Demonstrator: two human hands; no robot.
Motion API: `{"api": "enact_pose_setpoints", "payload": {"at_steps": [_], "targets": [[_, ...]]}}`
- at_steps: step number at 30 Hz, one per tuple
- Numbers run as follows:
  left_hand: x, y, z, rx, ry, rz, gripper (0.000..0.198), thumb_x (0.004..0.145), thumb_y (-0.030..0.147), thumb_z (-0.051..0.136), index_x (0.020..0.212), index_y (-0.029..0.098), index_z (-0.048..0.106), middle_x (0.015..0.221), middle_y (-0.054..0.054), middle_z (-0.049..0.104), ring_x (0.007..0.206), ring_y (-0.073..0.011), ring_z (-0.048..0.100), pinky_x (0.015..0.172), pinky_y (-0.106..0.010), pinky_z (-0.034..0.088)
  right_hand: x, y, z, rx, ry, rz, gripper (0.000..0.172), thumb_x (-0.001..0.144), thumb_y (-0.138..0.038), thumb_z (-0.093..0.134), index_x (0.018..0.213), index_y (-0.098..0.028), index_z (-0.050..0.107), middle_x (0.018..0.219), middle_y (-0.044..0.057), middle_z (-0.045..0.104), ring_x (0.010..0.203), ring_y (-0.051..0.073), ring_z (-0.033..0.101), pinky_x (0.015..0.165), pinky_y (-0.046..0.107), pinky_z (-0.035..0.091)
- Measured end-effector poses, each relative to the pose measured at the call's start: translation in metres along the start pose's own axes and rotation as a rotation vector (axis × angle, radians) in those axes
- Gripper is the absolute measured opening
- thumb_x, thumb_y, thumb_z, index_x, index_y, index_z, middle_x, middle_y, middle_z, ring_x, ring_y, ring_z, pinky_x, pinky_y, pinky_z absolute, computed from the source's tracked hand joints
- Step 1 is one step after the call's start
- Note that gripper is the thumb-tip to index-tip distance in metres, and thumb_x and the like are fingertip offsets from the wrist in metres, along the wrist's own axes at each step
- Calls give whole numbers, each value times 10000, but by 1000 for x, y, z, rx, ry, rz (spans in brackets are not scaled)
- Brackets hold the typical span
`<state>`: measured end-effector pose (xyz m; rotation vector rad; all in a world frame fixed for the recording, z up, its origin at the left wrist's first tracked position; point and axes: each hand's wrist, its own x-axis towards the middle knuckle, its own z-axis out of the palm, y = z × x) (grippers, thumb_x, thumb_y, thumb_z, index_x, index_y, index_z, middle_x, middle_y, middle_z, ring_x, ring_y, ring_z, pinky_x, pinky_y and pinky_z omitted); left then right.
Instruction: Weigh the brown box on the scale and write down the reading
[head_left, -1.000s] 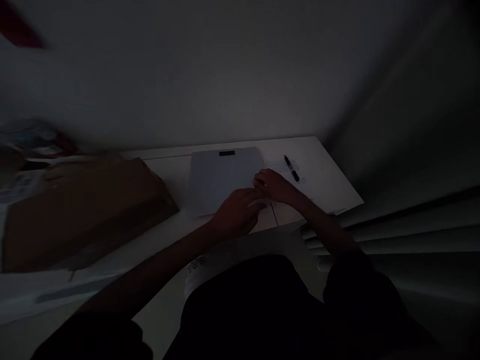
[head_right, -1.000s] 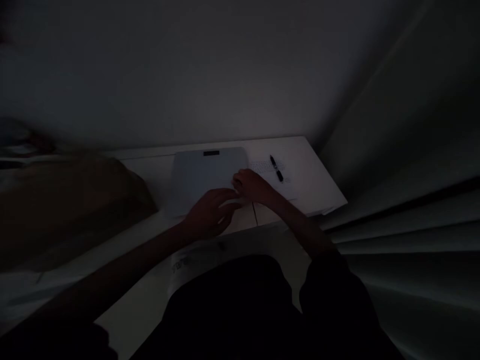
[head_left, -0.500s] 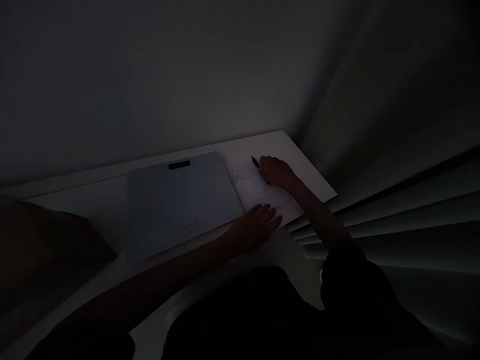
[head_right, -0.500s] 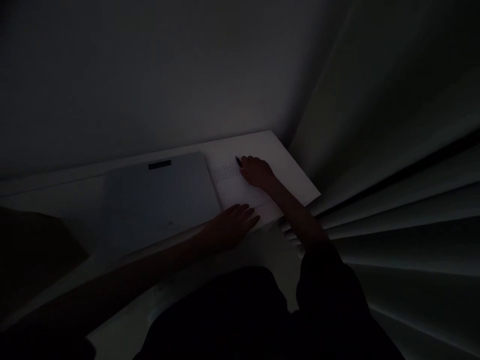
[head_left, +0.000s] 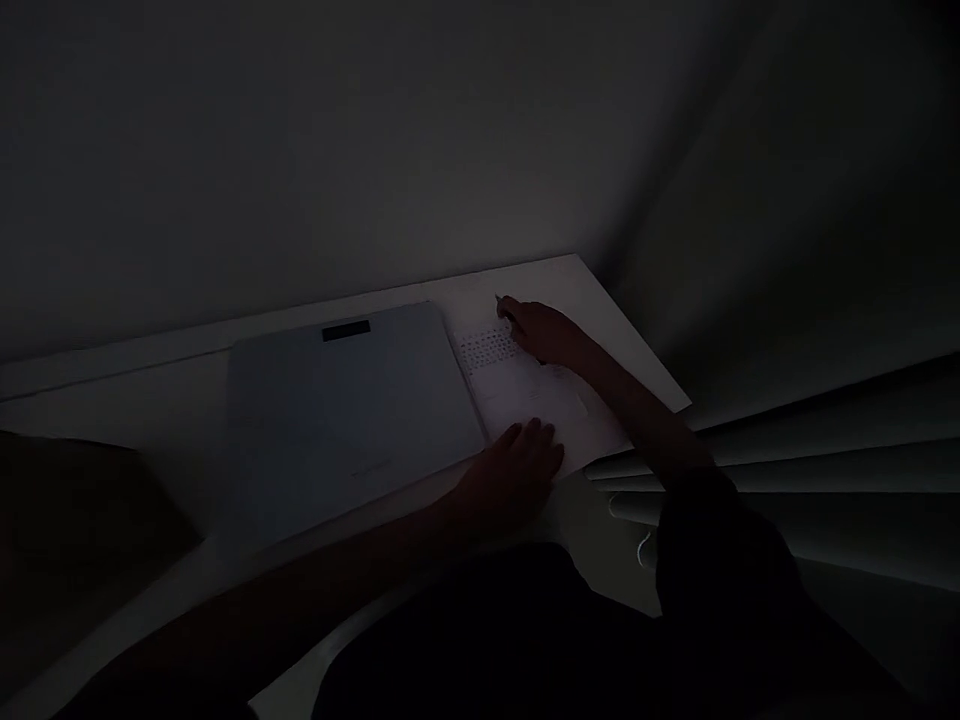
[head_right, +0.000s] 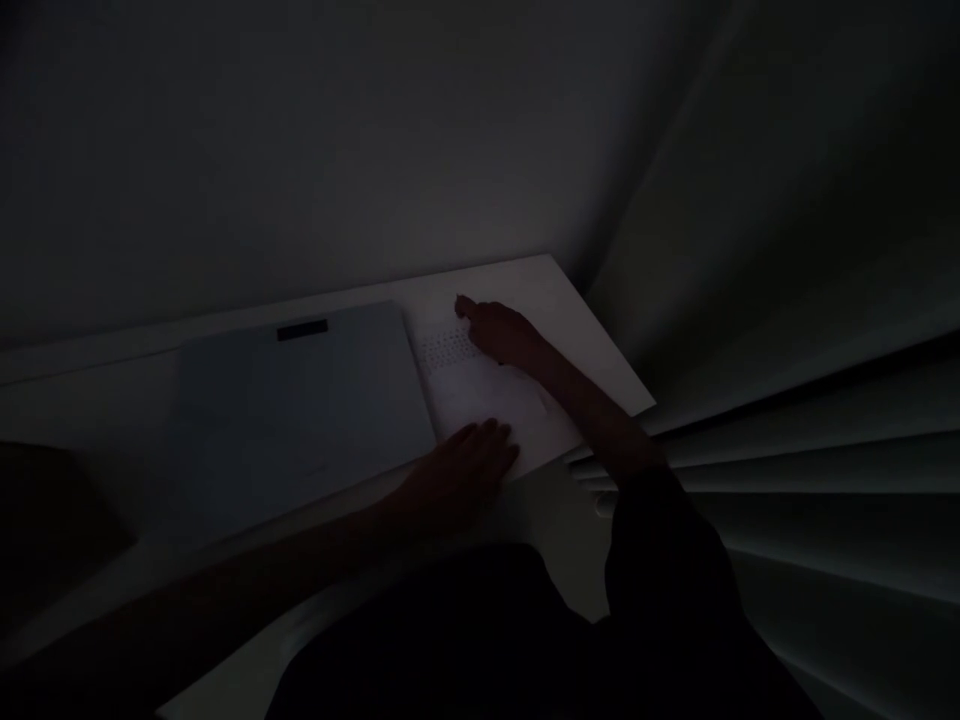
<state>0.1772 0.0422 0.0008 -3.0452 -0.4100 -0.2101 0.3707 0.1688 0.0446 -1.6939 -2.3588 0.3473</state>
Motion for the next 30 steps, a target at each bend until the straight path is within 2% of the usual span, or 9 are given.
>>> {"api": "enact_pose_setpoints", "payload": {"at_steps": [5,8,11,14,17,20,22,25,30], "targets": [[-4,0,2,-11,40,25,479,1030,332,351,1412,89,510,1484,-194,438,1362,-353,434,1101,-474,349,27,-1,3,894,215,-39,279,937,-245,363,1146,-158,525,852,48,601,765,138,574,698,267,451],[-5,-1,2,-25,46,26,492,1036,356,343,1410,87,516,1479,-193,446,1350,-348,450,1101,-477,350,32,-1,15,1129,320,-19,293,898,-344,480,1139,-179,488,887,50,594,856,143,605,775,284,490],[-4,-2,2,-44,67,21,489,1032,368,357,1383,86,546,1455,-189,476,1330,-345,469,1089,-470,364,25,-2,21,995,467,-11,395,844,-499,614,1065,-192,497,821,21,527,765,130,551,740,285,481],[-4,-2,3,-46,98,20,482,1036,357,343,1373,85,553,1446,-190,483,1329,-347,470,1085,-467,363,16,-6,26,869,513,-47,477,877,-651,547,852,-175,512,711,4,455,620,103,441,623,269,428],[-4,-2,6,-50,79,19,491,1040,366,331,1397,93,527,1474,-191,451,1348,-349,448,1097,-478,347,11,-11,36,934,331,-78,544,955,-683,387,885,-168,548,600,-21,421,516,94,387,519,252,368],[-4,-2,8,-73,70,21,488,1027,350,351,1398,81,519,1470,-203,450,1347,-362,444,1093,-492,342,9,-14,49,998,99,-99,516,953,-650,424,1033,-158,555,643,2,553,540,113,503,498,241,394],[-4,-1,8,-88,86,8,474,1017,329,367,1389,81,524,1464,-197,459,1352,-363,437,1099,-493,333,8,-15,56,913,86,-112,438,912,-587,538,872,-152,551,677,29,588,581,119,537,518,242,405],[-3,-1,6,-92,73,-3,468,1013,329,383,1393,95,527,1467,-182,462,1361,-356,426,1102,-488,334,6,-17,59,705,171,-132,389,821,-458,688,686,-160,479,647,10,545,597,106,494,553,240,375],[-2,-1,4,-68,51,10,479,1009,346,393,1386,86,533,1456,-198,468,1340,-367,448,1081,-499,357,2,-22,56,712,76,-46,310,909,-431,551,756,-168,489,628,-8,536,551,104,476,530,236,359]]}}
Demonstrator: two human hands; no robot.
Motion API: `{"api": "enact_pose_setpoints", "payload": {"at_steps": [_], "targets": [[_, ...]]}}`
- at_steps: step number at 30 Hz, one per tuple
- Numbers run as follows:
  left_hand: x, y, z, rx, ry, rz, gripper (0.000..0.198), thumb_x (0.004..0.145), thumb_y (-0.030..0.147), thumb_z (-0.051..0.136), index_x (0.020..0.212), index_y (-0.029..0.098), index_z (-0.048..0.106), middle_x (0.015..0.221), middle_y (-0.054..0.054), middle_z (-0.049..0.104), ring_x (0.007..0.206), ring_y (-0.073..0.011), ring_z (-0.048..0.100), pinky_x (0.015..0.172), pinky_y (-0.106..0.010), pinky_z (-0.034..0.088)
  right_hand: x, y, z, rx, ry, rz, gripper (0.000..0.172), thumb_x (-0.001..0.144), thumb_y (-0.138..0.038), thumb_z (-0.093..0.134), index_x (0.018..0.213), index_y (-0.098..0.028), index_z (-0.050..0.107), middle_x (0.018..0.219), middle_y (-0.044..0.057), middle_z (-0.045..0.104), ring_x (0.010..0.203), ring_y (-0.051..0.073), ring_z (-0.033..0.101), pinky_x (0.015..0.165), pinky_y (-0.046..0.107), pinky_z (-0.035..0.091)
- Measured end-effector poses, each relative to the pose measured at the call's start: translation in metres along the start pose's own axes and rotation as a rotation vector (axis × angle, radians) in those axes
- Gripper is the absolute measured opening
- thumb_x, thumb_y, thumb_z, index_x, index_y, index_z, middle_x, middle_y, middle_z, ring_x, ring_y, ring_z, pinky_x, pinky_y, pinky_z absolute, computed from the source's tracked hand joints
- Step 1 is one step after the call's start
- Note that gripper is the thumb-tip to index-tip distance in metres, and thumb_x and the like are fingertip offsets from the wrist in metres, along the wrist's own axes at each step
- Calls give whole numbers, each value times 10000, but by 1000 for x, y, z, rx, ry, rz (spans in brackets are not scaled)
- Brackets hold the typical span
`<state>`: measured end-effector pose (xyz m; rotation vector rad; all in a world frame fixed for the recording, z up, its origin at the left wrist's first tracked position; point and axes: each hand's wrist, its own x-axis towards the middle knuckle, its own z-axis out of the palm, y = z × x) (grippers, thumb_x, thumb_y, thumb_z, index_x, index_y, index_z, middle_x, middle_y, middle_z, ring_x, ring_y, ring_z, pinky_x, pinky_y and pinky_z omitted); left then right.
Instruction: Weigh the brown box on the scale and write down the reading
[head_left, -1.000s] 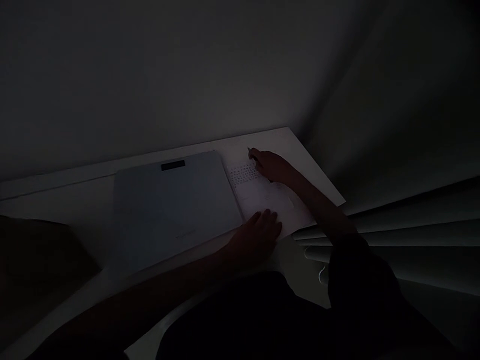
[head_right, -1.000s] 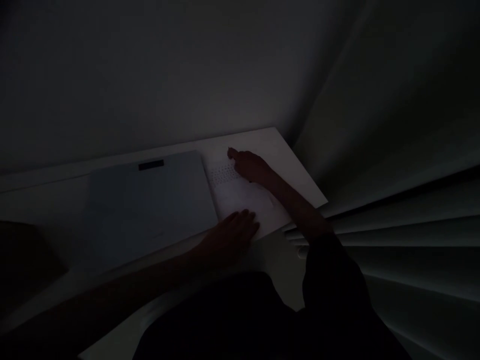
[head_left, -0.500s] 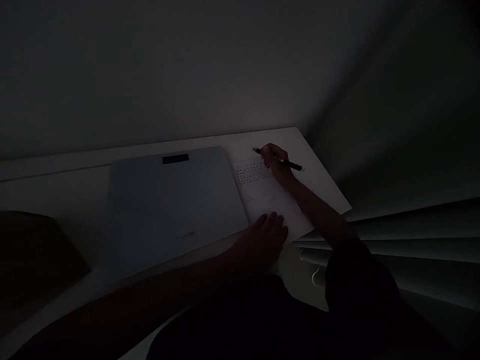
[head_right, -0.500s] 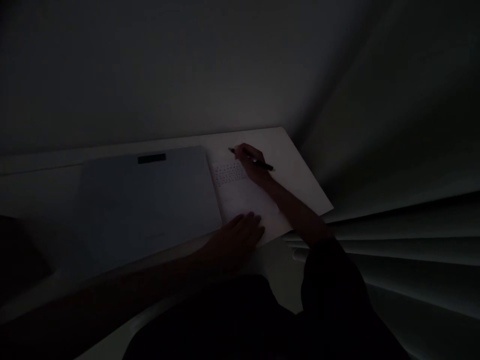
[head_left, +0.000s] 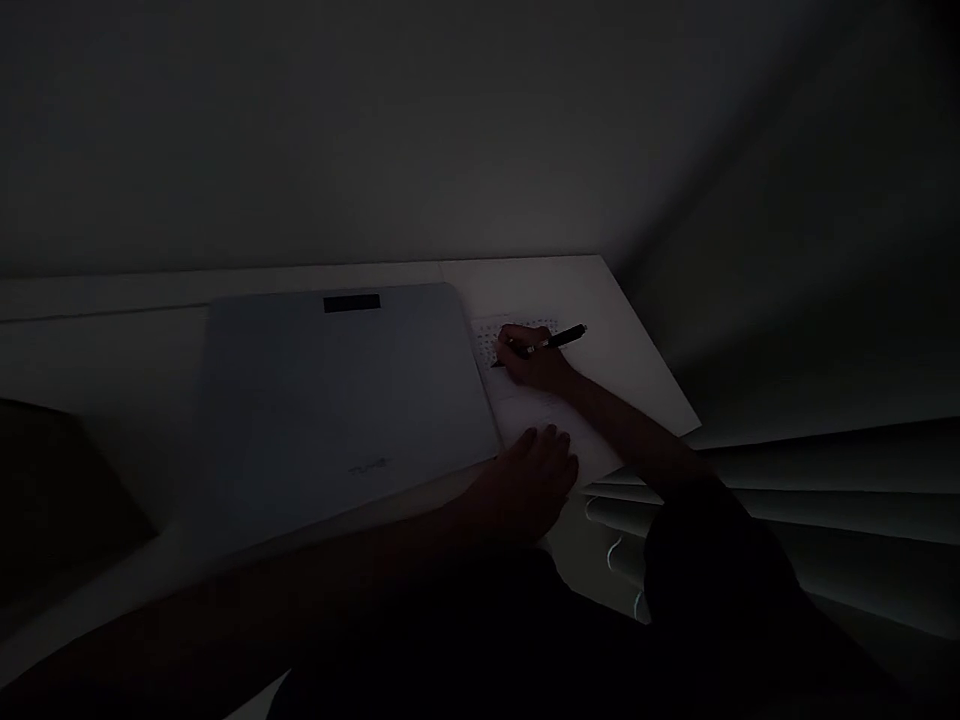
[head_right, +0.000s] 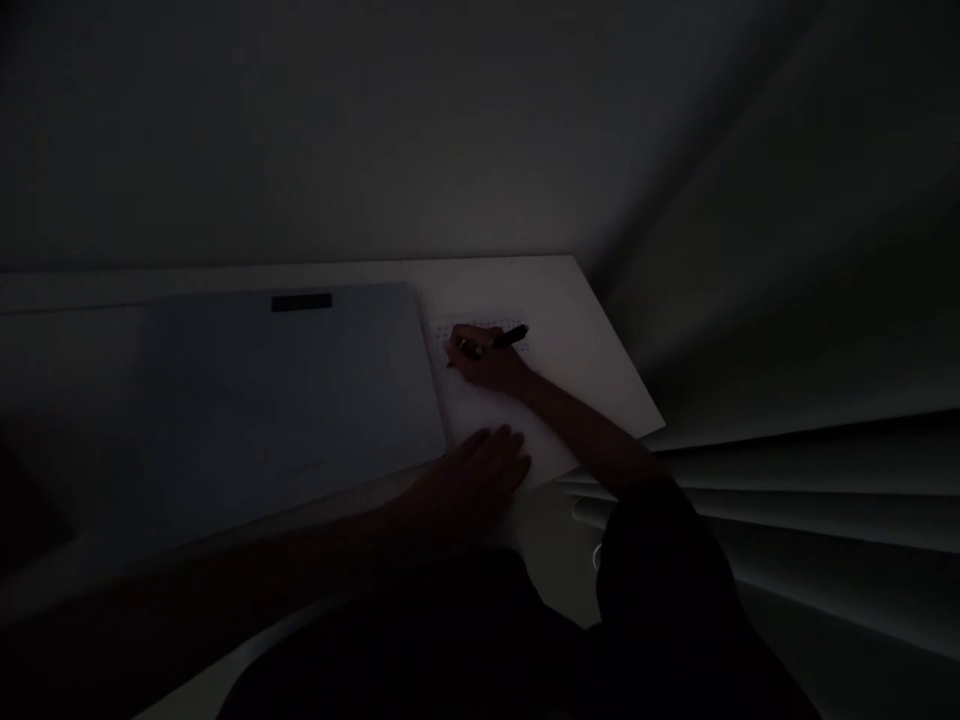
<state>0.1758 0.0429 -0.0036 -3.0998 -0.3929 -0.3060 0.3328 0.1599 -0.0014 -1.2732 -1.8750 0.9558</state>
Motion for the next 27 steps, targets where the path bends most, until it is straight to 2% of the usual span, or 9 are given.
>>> {"api": "enact_pose_setpoints", "payload": {"at_steps": [2,6,12,17,23,27], "targets": [[0,0,-1,0,-18,9,483,1014,344,379,1394,88,531,1459,-199,465,1339,-366,451,1078,-498,362,-1,-1,1,-15,12,8,322,908,-427,540,730,-168,468,607,-9,520,534,101,453,521,237,340],[0,-1,-4,0,-31,12,503,1032,361,339,1418,95,521,1476,-188,451,1349,-357,442,1085,-496,362,-1,-1,2,-112,68,-98,358,855,-405,609,669,-166,418,626,-6,495,600,102,440,564,240,324],[0,-1,0,-4,-3,21,493,1009,360,405,1399,91,542,1462,-200,461,1335,-367,451,1069,-495,373,-2,-4,3,-44,35,27,357,908,-426,543,702,-177,392,643,-15,479,595,100,429,567,238,336],[-1,0,8,-8,65,7,475,1001,340,399,1366,84,561,1442,-208,474,1326,-378,454,1072,-507,355,1,-1,4,-114,42,-22,370,924,-424,516,689,-179,368,624,-15,439,610,106,415,590,249,339],[0,-1,4,2,17,24,486,1005,344,391,1385,79,537,1453,-210,461,1337,-384,440,1078,-509,347,2,1,4,-96,27,-31,366,928,-425,496,687,-184,361,619,-13,455,599,113,424,578,259,335],[0,-2,0,-7,-35,24,486,1016,335,371,1403,78,513,1469,-207,447,1347,-380,435,1080,-505,350,1,0,4,-115,75,-33,356,938,-409,488,692,-178,376,628,-11,461,605,108,432,575,250,327]]}}
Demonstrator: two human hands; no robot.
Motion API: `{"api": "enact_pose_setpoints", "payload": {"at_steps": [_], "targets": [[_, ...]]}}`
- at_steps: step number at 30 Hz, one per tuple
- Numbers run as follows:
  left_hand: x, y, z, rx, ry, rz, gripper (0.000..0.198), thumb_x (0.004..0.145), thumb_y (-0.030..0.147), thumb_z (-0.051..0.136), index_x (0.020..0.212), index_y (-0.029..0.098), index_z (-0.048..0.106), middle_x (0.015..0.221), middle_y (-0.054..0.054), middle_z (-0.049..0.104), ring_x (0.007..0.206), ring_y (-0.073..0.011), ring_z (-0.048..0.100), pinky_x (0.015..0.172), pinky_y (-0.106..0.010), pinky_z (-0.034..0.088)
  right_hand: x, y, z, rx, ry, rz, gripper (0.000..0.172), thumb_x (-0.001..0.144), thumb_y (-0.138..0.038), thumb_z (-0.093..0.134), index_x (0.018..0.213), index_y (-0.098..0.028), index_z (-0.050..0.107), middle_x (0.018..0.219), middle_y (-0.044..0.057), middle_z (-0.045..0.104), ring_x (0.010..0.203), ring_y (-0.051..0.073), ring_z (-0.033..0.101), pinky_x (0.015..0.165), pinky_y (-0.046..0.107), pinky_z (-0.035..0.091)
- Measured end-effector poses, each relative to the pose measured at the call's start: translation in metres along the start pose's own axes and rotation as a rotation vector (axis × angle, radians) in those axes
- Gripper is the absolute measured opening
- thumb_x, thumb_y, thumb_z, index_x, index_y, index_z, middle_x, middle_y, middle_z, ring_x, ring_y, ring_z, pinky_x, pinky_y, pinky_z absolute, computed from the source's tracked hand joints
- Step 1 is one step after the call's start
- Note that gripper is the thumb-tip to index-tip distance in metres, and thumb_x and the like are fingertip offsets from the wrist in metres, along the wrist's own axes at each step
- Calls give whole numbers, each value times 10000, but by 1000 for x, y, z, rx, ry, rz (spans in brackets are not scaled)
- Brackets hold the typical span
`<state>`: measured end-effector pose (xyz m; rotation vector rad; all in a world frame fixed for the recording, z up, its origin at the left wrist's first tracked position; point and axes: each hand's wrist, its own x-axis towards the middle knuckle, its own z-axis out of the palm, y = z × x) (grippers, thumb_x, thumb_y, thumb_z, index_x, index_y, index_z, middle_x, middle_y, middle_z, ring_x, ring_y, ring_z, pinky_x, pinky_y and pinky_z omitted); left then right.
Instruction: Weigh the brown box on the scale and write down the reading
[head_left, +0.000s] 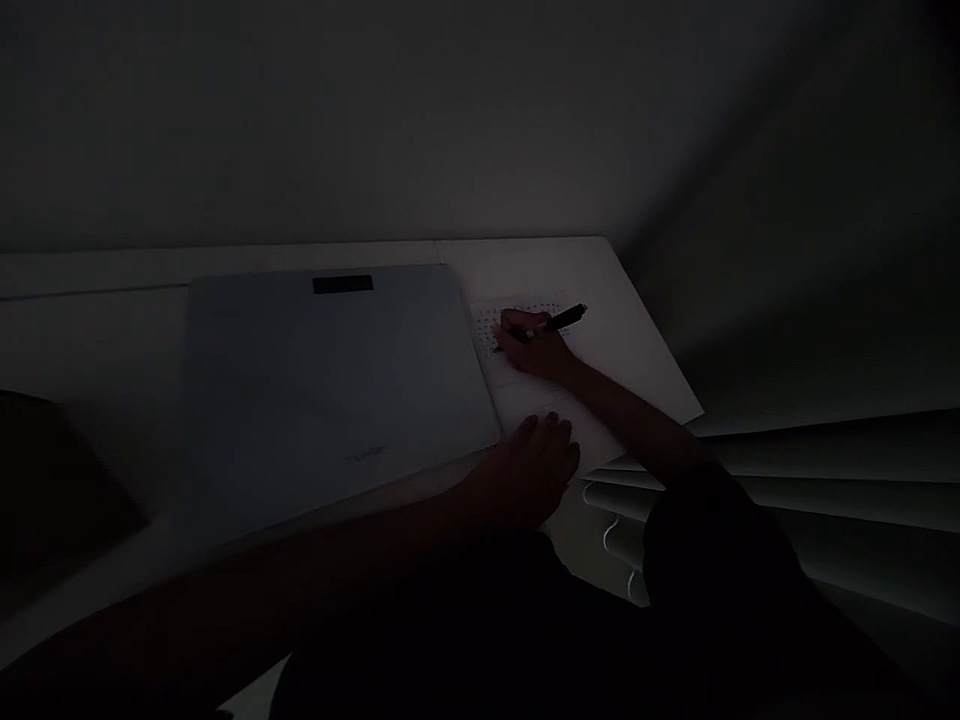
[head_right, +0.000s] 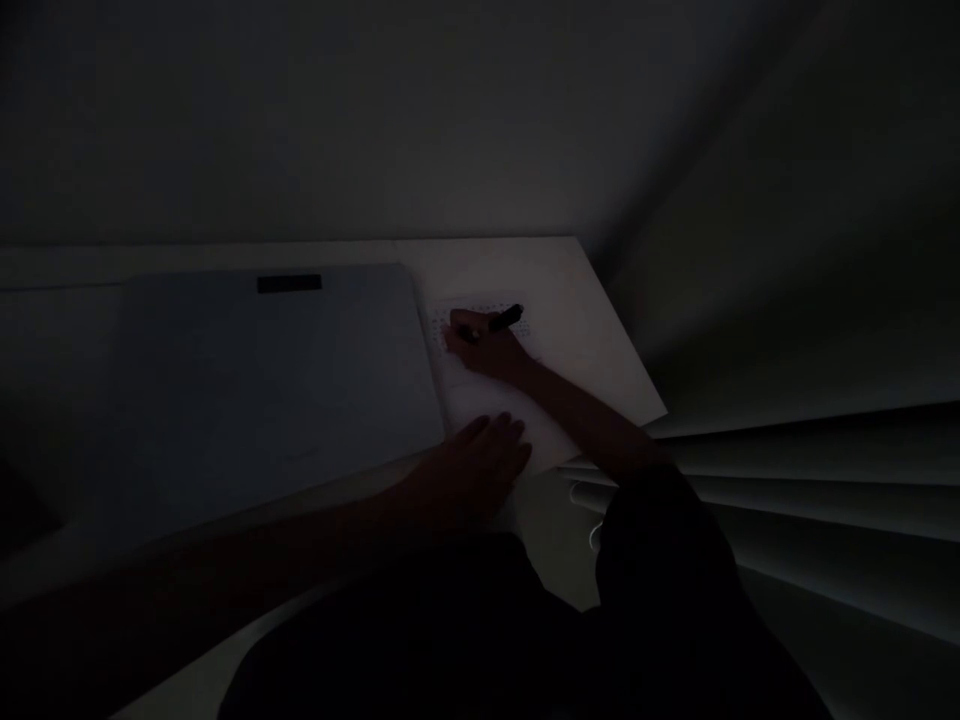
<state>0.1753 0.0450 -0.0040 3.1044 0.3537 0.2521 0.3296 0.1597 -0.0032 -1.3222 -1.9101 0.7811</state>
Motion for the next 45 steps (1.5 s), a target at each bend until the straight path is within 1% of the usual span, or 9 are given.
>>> {"api": "enact_pose_setpoints", "payload": {"at_steps": [3,7,14,25,32,35,38,41,45], "targets": [[0,0,0,-13,-5,11,500,1020,348,374,1419,68,489,1483,-215,427,1366,-387,414,1096,-515,332,0,0,0,4,-20,-7,355,939,-400,483,687,-178,366,627,-8,460,609,110,435,584,253,333],[0,0,3,-12,31,-2,473,1016,329,374,1389,77,522,1465,-209,451,1350,-379,434,1086,-507,342,0,0,1,15,-24,10,358,933,-405,481,687,-182,348,634,-6,462,618,113,440,599,257,348],[-2,0,6,10,75,3,492,1029,355,339,1400,93,531,1463,-196,458,1346,-367,439,1091,-499,342,-1,-4,-2,88,-38,36,386,932,-438,492,683,-181,346,628,-13,453,584,99,424,556,242,331],[-1,0,2,25,41,6,490,1005,368,405,1386,91,537,1449,-201,469,1333,-369,449,1071,-493,367,-1,-1,1,73,-23,23,350,937,-385,468,682,-182,339,654,-3,463,627,105,454,588,249,364],[-1,-1,-1,12,21,8,489,1016,363,372,1386,89,536,1453,-204,465,1333,-364,451,1075,-495,359,1,2,3,68,-21,21,343,922,-381,474,677,-184,339,635,-9,462,607,103,458,596,249,385],[-1,-1,-4,7,22,-12,466,1010,337,378,1369,95,550,1442,-195,482,1332,-355,456,1074,-486,363,0,1,2,60,7,2,333,904,-360,482,654,-186,345,592,-18,440,579,100,450,577,244,383],[0,0,-6,9,23,-13,458,1006,339,390,1363,107,558,1429,-178,502,1315,-342,476,1069,-472,372,-1,-3,-4,78,109,-24,378,945,-438,483,681,-187,379,571,-19,476,538,98,457,537,236,382],[0,0,-4,7,49,-8,460,1007,348,390,1357,105,564,1419,-178,512,1302,-334,490,1068,-465,374,-1,-2,-16,-50,187,-68,414,963,-548,495,774,-182,456,639,-6,547,571,105,503,538,225,391],[-2,1,0,14,98,-13,470,1015,346,372,1368,96,554,1439,-194,486,1323,-347,469,1084,-483,345,6,6,-28,-396,113,-229,402,985,-558,484,988,-169,586,915,74,635,806,163,597,630,249,448]]}}
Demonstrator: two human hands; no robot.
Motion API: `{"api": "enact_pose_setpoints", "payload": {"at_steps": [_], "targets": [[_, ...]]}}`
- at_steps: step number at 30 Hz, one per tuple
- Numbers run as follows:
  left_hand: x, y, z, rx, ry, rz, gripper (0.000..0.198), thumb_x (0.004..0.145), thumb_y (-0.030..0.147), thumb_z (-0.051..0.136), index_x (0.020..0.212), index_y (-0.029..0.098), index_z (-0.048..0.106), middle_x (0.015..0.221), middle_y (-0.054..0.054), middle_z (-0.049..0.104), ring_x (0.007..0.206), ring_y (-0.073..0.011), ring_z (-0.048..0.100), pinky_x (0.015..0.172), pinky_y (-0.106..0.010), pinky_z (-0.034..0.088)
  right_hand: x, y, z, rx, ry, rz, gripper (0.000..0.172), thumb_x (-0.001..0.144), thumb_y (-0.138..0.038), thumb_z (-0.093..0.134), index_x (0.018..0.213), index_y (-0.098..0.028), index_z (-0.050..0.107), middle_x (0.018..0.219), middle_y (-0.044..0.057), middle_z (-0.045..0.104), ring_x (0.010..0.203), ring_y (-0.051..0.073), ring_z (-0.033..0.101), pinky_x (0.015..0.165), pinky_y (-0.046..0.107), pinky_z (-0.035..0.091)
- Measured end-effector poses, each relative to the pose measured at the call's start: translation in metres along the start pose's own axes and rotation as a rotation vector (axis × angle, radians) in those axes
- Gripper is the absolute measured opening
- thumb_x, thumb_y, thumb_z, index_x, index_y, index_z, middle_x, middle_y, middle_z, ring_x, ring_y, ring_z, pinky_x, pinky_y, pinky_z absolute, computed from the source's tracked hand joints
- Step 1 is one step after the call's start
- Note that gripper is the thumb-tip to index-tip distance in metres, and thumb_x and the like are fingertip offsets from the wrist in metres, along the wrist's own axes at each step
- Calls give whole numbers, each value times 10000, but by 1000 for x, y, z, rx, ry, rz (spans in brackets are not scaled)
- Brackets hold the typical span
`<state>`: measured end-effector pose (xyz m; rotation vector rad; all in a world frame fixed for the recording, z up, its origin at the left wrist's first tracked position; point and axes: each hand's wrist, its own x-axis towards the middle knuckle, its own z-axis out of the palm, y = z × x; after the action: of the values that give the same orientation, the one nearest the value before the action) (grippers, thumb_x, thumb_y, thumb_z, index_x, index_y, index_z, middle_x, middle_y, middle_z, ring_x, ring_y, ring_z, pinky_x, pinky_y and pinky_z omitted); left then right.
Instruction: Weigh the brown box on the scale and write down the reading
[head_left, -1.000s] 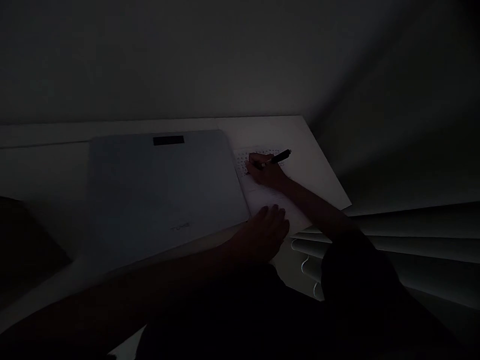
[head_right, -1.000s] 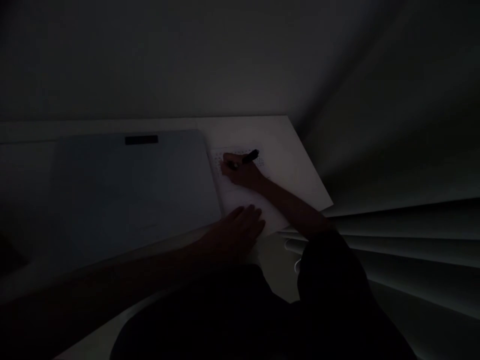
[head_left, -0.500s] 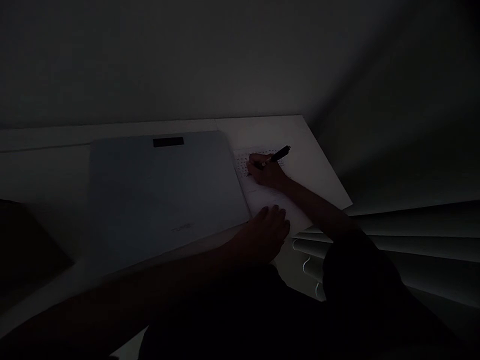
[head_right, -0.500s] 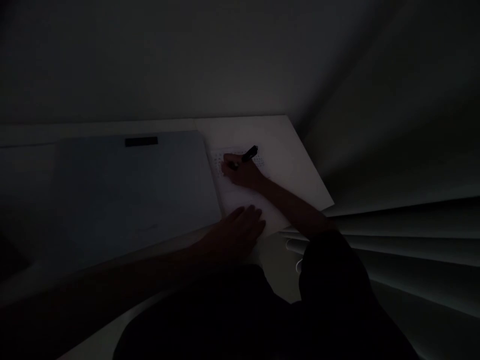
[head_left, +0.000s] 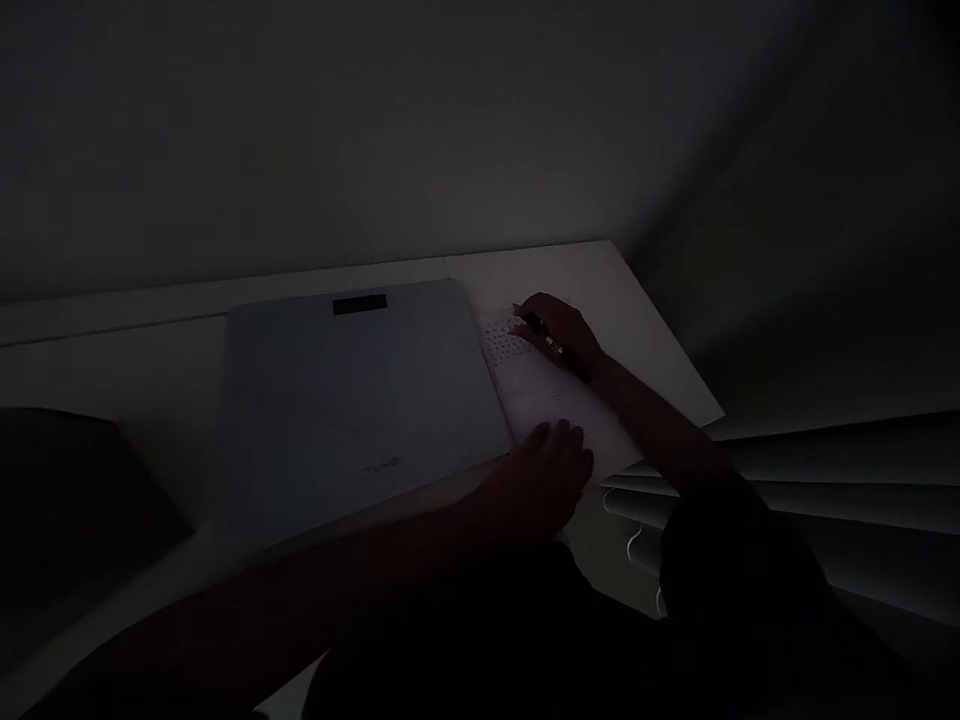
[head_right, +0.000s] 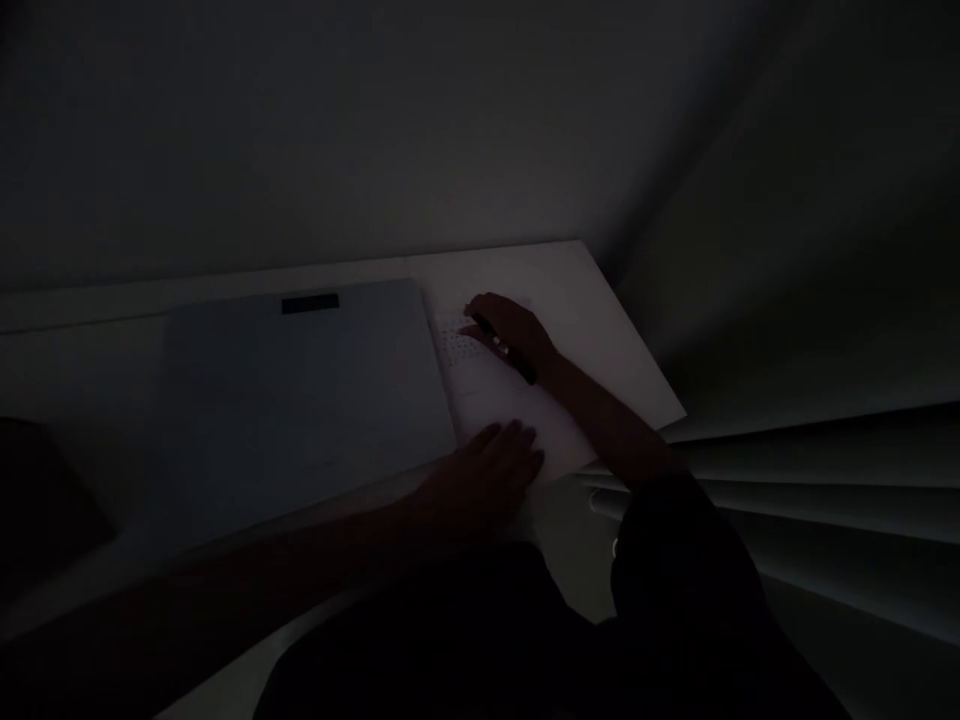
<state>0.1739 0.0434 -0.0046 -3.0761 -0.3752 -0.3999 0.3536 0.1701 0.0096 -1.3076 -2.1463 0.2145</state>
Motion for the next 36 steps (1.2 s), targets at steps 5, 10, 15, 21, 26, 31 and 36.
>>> {"api": "enact_pose_setpoints", "payload": {"at_steps": [5,10,15,21,26,31,36], "targets": [[1,1,1,27,-45,3,467,1014,363,383,1367,104,546,1445,-181,479,1328,-338,453,1082,-466,337,2,13,3,-197,-60,-176,246,1037,-254,414,1167,-147,594,1089,123,618,1023,212,574,736,303,487],[2,1,-1,45,-37,9,473,1031,341,328,1362,77,538,1417,-189,480,1307,-348,444,1070,-480,329,1,20,8,-244,-105,-241,377,961,-50,351,1234,-121,602,1096,124,632,997,215,564,773,327,475],[6,4,-6,66,-57,17,425,1025,292,330,1275,60,585,1216,-180,568,1168,-328,506,991,-472,376,2,17,6,-299,-195,-212,418,923,-53,377,1262,-101,617,1098,131,630,985,234,556,824,357,446],[-9,11,-19,199,33,88,429,1027,272,349,1322,47,564,1133,-190,612,1095,-316,558,984,-488,390,3,14,2,-353,-256,-162,438,923,-57,377,1258,-107,654,1115,141,624,1002,246,532,836,351,429],[-63,18,-41,249,151,-97,386,998,253,459,1327,73,553,1219,-157,618,1179,-287,555,1049,-447,395,2,20,6,-383,-242,-195,454,909,-43,390,1259,-123,669,1101,144,606,992,238,502,863,347,429],[-148,23,-74,290,364,-402,414,890,164,531,1297,88,541,1200,-145,652,1147,-295,594,977,-441,471,2,20,5,-511,-207,-236,438,938,-80,368,1279,-68,643,1062,159,624,987,264,515,884,386,441],[-233,29,-108,417,613,-750,534,798,126,562,1329,174,550,1157,-109,676,1115,-286,629,947,-411,490,11,-24,-2,-289,-34,-230,439,922,-118,323,1214,-77,648,1072,170,645,1038,271,564,944,422,466]]}}
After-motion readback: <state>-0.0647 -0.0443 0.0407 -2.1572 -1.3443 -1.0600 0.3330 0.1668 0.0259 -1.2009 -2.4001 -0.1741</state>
